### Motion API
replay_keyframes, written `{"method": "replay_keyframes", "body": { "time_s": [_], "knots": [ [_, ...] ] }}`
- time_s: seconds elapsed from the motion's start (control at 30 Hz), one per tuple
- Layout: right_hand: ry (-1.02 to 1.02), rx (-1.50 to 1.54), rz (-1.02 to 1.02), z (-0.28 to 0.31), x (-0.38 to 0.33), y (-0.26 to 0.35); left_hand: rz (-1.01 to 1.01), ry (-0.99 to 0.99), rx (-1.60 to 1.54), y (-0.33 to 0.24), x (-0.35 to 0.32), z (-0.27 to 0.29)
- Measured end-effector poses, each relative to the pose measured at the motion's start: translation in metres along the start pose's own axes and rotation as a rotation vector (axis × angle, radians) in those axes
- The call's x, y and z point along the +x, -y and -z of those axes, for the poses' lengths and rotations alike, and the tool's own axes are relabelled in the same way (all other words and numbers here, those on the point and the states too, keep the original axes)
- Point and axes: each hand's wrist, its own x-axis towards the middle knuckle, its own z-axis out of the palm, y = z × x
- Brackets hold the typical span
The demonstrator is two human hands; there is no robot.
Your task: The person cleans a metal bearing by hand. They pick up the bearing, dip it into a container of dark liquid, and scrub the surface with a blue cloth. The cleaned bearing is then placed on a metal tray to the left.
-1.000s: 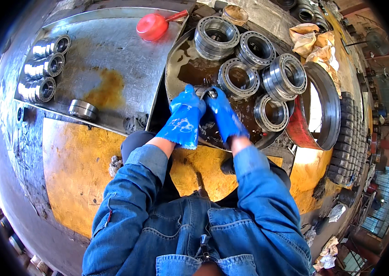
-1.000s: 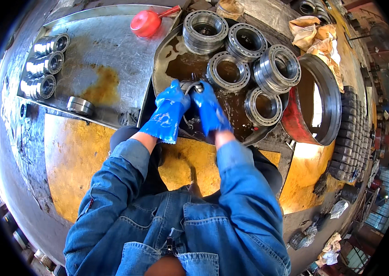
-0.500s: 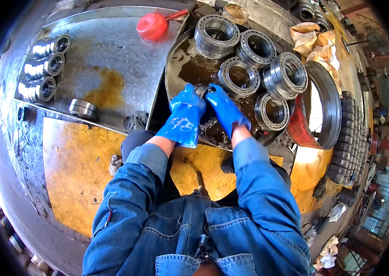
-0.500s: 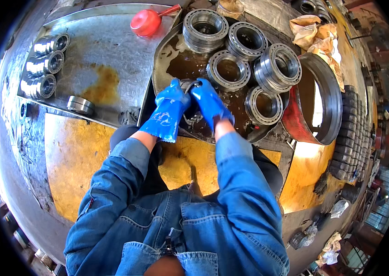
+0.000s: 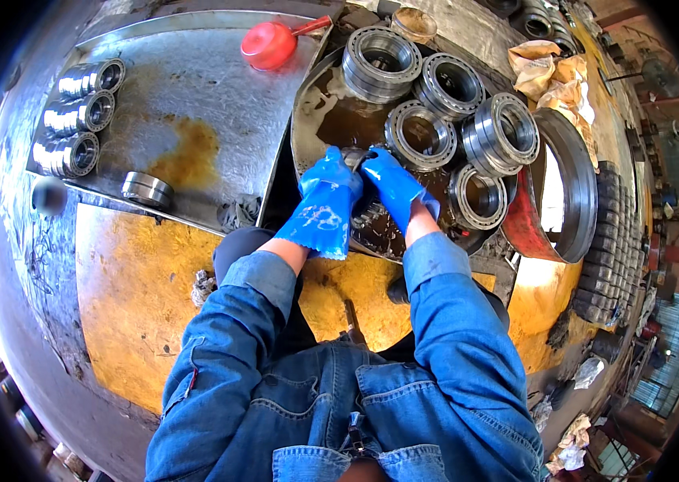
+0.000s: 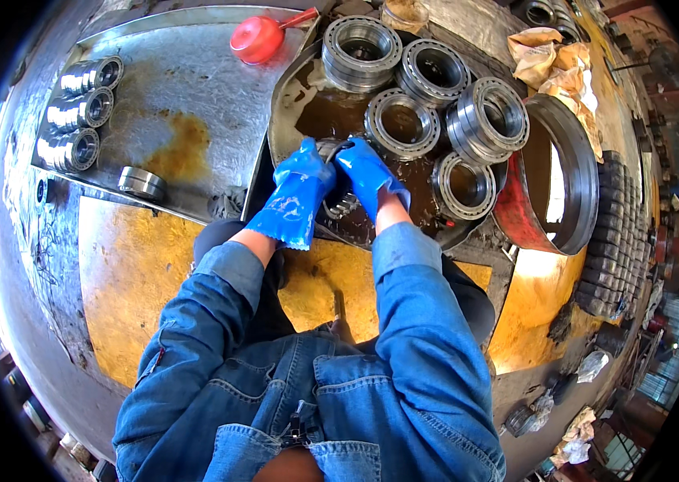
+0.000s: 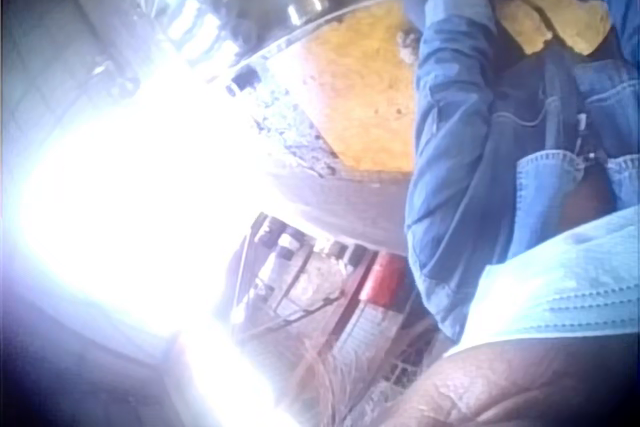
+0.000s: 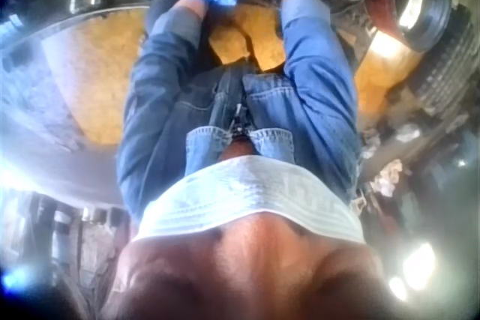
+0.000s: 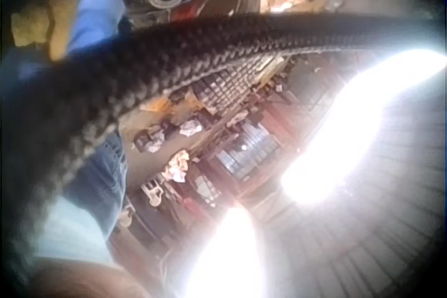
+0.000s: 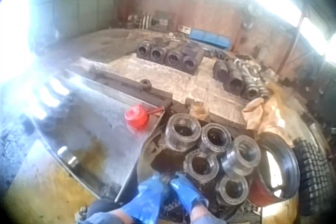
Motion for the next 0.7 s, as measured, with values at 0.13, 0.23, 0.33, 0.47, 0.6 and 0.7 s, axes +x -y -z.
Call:
{"method": "replay_keyframes", "body": {
  "time_s": [0.13, 0.23, 0.33, 0.47, 0.6, 0.7],
  "knots": [
    [-0.367, -0.218, -0.065, -0.02, -0.012, -0.042, -0.03, 0.032, 0.033, -0.002, 0.002, -0.006],
    [-0.494, -0.436, -0.179, -0.064, -0.049, -0.028, 0.003, 0.059, 0.021, 0.013, 0.008, 0.0],
    [-0.347, -0.596, -0.297, -0.038, -0.035, 0.026, 0.013, 0.071, 0.0, 0.007, -0.004, 0.009],
    [0.029, -0.144, 0.033, 0.01, 0.026, -0.022, -0.001, 0.042, 0.006, -0.005, 0.003, 0.002],
    [-0.227, -0.159, 0.069, -0.021, -0.007, -0.004, -0.007, 0.008, 0.032, 0.001, 0.0, -0.001],
    [-0.561, -0.331, 0.006, -0.032, -0.023, -0.083, -0.036, 0.015, 0.031, 0.0, 0.003, -0.006]
  ]
}}
